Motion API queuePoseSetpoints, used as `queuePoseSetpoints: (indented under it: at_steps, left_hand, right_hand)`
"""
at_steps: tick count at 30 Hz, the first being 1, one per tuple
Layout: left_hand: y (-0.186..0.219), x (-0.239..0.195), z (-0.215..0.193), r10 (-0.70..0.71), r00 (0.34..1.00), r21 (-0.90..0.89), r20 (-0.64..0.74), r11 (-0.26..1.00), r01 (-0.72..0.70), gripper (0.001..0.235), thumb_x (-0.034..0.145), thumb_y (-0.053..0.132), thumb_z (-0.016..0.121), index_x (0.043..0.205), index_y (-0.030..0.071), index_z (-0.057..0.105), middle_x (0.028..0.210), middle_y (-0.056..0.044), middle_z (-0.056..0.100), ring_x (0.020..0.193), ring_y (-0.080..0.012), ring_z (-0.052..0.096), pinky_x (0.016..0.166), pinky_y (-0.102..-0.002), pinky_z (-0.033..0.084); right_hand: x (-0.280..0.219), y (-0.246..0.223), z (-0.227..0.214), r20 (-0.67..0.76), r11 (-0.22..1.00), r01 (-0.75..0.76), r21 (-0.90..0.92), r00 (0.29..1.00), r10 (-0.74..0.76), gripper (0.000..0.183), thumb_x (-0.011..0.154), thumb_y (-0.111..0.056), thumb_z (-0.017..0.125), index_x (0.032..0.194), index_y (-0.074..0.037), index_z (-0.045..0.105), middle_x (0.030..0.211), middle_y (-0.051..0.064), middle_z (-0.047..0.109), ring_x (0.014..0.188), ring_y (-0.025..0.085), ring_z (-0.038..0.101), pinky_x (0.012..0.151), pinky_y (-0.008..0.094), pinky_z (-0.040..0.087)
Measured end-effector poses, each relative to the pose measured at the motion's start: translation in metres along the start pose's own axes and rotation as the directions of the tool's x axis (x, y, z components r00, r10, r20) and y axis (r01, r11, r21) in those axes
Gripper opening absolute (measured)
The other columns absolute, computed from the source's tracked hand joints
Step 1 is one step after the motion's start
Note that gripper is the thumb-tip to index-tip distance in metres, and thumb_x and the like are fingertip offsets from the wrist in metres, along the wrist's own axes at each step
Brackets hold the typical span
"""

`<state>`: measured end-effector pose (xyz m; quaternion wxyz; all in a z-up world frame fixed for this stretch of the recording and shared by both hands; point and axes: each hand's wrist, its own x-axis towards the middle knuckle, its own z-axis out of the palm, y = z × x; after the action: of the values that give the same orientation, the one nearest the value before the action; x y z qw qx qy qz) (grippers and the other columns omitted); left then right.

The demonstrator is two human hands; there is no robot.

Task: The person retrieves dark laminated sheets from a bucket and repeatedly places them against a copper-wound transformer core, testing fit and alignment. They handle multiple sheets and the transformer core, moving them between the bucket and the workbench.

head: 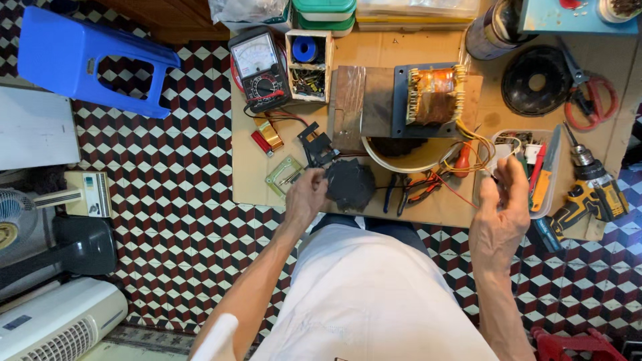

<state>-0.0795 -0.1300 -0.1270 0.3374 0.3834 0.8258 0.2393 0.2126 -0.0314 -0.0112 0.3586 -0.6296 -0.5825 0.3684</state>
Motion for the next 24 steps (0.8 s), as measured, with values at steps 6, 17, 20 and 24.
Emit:
queuePoseSetpoints:
  at_steps: [6,17,20,24]
  left_hand:
    - [-0.064,0.004,0.052,0.109,0.994,0.111,-0.032,0.988,-0.105,0.055,0.08,0.035,0.086,0.117,0.001,0.063,0.111,-0.02,0.069,0.101,-0.0357,0.068,0.086,-0.044,0.054]
    - [-0.073,0.037,0.06,-0.194,0.981,0.099,0.018,0.977,0.191,0.043,0.074,0.037,0.089,0.1,0.008,0.071,0.078,-0.007,0.072,0.076,-0.0261,0.071,0.072,-0.04,0.055]
    - [-0.075,0.041,0.058,-0.229,0.973,-0.011,0.014,0.973,0.229,0.035,0.074,0.033,0.088,0.098,0.01,0.076,0.077,-0.004,0.075,0.073,-0.022,0.073,0.071,-0.036,0.057]
    - [-0.079,0.035,0.051,-0.142,0.989,-0.007,-0.033,0.99,0.142,0.028,0.08,0.032,0.085,0.099,0.013,0.08,0.082,-0.004,0.077,0.074,-0.0192,0.073,0.071,-0.034,0.056]
  right_hand:
    - [-0.063,0.039,0.018,0.105,0.947,-0.245,-0.208,0.957,0.271,0.042,0.104,-0.017,0.056,0.143,-0.004,0.055,0.135,0.017,0.064,0.113,0.026,0.065,0.089,0.039,0.054]
    - [-0.058,0.131,0.179,0.392,0.857,0.121,-0.501,0.915,0.1,0.069,0.083,-0.04,0.084,0.125,0.007,0.057,0.116,0.032,0.061,0.107,0.048,0.06,0.091,0.051,0.049]
    - [-0.057,0.147,0.194,0.341,0.864,-0.011,-0.503,0.916,0.21,0.061,0.078,-0.035,0.085,0.121,-0.002,0.057,0.12,0.024,0.06,0.11,0.044,0.06,0.089,0.049,0.05]
    - [-0.057,0.165,0.19,0.326,0.932,-0.108,-0.347,0.918,0.228,0.045,0.083,-0.027,0.081,0.116,-0.002,0.062,0.109,0.019,0.065,0.092,0.035,0.066,0.082,0.044,0.053]
